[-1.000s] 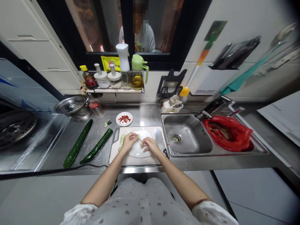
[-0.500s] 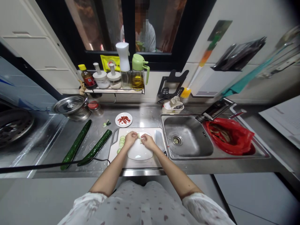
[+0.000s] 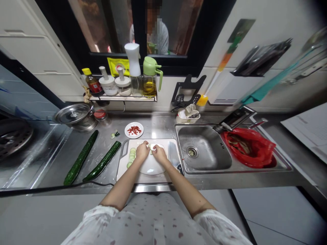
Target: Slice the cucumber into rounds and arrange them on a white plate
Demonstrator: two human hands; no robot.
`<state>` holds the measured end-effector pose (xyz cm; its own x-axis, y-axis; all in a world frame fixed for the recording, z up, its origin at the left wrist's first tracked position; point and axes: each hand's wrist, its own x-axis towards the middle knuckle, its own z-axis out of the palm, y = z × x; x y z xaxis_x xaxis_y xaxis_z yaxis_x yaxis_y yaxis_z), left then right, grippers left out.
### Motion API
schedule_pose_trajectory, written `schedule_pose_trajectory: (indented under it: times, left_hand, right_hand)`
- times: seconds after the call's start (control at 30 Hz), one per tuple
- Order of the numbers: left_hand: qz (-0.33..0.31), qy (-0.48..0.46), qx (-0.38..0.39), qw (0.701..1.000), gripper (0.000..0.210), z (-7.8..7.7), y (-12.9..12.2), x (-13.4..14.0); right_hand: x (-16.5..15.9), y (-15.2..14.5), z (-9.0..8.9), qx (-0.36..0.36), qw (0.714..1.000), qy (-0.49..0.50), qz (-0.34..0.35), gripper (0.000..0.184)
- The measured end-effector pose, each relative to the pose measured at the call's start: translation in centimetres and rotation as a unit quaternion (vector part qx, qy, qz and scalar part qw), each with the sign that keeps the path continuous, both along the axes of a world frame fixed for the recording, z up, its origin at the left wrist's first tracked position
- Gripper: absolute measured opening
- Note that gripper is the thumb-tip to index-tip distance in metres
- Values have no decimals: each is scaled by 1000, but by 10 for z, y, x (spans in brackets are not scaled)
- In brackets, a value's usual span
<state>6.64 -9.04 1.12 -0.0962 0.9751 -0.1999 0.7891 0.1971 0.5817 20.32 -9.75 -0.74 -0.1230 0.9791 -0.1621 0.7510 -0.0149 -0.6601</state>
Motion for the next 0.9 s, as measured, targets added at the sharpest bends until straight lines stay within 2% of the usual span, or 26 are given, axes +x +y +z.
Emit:
schedule_pose_trajectory:
  times: [0.1, 0.27, 0.47, 0.73, 0.9]
  left_hand:
    - [-19, 49, 6, 999, 29, 6, -5, 2]
    - [-68, 76, 25, 994, 26, 10, -11, 3]
    - [-75, 90, 30, 993, 27, 3, -13, 1]
    - [-69, 105, 51, 991, 27, -8, -15, -2]
    - [-69, 114, 75, 988, 26, -14, -15, -2]
  right_hand:
    - [-3, -2, 3, -1, 1000, -29, 2, 18]
    - [-7, -9, 6, 19, 997, -77, 13, 21]
    - [-11, -15, 8, 26, 991, -127, 29, 20]
    - [-9, -23, 10, 50, 965, -232, 116, 29]
    - [-6, -25, 12, 41, 957, -257, 130, 32]
